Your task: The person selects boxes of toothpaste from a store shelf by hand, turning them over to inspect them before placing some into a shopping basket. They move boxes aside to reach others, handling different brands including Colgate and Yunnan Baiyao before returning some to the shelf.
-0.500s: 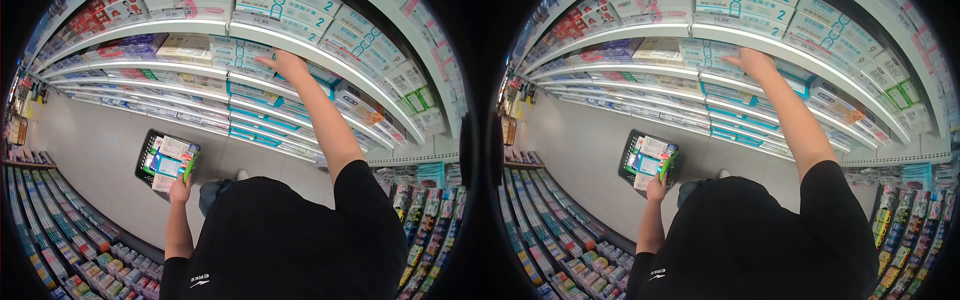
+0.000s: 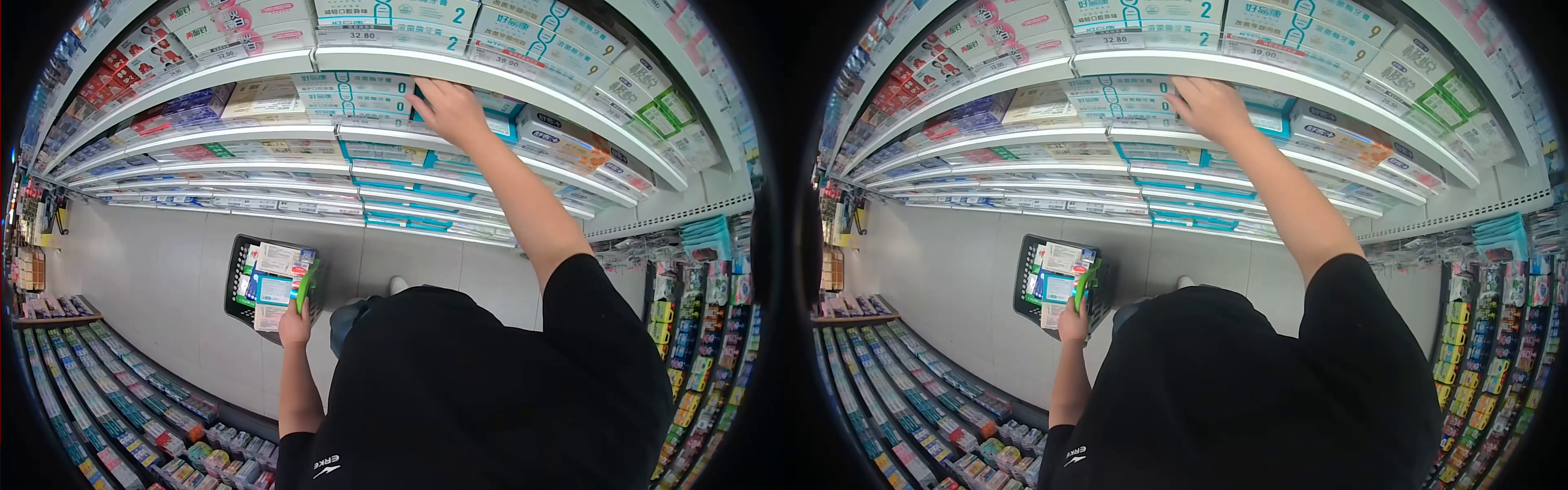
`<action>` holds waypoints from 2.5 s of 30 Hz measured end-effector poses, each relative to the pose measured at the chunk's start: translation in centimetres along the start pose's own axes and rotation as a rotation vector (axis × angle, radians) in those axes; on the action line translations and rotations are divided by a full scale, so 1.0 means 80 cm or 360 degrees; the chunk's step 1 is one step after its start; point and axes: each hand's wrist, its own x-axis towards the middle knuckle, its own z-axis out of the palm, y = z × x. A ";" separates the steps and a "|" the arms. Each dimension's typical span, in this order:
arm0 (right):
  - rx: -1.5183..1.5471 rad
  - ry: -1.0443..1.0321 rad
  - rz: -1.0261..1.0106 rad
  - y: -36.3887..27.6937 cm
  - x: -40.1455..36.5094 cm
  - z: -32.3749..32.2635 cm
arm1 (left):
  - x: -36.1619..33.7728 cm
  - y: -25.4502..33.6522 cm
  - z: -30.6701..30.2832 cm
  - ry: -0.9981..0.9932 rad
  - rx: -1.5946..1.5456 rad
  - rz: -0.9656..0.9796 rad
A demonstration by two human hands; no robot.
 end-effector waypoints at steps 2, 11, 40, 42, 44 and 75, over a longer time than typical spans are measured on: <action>0.0036 0.0285 -0.0220 0.017 -0.033 -0.004 | 0.000 -0.003 0.003 -0.0006 0.0013 -0.0003; -0.0351 -0.0204 0.0133 0.048 -0.128 0.029 | 0.002 -0.001 -0.001 0.0003 -0.0018 0.0000; 0.0565 -0.2030 -0.0907 -0.302 -0.164 0.140 | -0.018 -0.045 -0.003 -0.0406 -0.0293 -0.0452; 0.0459 -0.1960 -0.1106 -0.328 -0.154 0.162 | -0.014 -0.048 0.000 -0.0389 -0.0281 -0.0427; 0.0377 -0.1789 -0.1341 -0.344 -0.176 0.214 | -0.009 -0.043 -0.013 -0.0363 -0.0304 -0.0401; 0.0596 -0.1307 -0.1296 -0.545 -0.059 0.446 | 0.148 -0.219 -0.125 -0.0394 -0.0506 -0.0353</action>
